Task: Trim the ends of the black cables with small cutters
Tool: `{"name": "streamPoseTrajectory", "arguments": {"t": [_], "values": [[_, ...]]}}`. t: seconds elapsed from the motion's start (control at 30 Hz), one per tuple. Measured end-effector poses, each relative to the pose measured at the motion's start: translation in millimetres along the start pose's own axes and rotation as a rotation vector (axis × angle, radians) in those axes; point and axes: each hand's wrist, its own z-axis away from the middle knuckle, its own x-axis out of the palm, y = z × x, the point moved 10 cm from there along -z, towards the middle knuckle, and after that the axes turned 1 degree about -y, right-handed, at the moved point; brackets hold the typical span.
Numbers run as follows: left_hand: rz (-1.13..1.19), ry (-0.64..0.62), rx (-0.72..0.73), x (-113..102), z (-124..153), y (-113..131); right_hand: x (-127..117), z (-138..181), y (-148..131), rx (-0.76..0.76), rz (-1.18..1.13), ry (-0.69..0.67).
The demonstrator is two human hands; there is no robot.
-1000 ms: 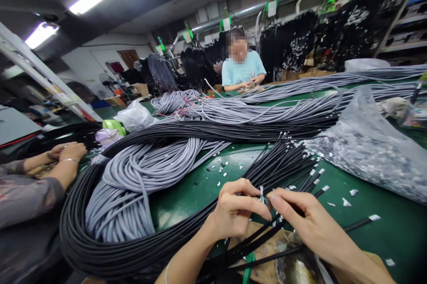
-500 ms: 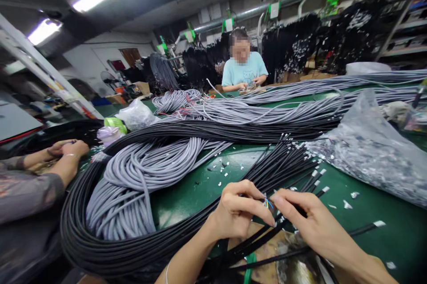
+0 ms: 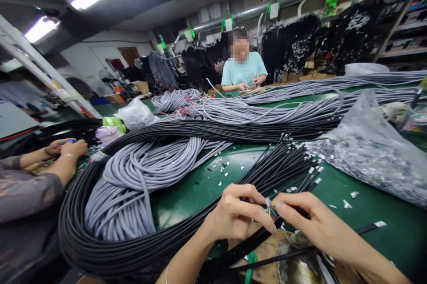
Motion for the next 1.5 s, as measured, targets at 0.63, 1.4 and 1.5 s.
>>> {"name": "streamPoseTrajectory", "arguments": {"t": [0.63,1.4,1.5], "values": [[0.966,0.098,-0.25,16.5,-5.8,-27.7,-29.0,29.7,-36.8,-0.458,0.572,0.631],[0.556,-0.005,-0.622,32.3,3.2,-46.3,-29.2,20.6,-27.4,-0.357,0.288,0.552],[0.788,-0.029,-0.669,43.4,5.0,-47.4,-31.7,16.3,-18.2,-0.301,0.093,0.522]]}}
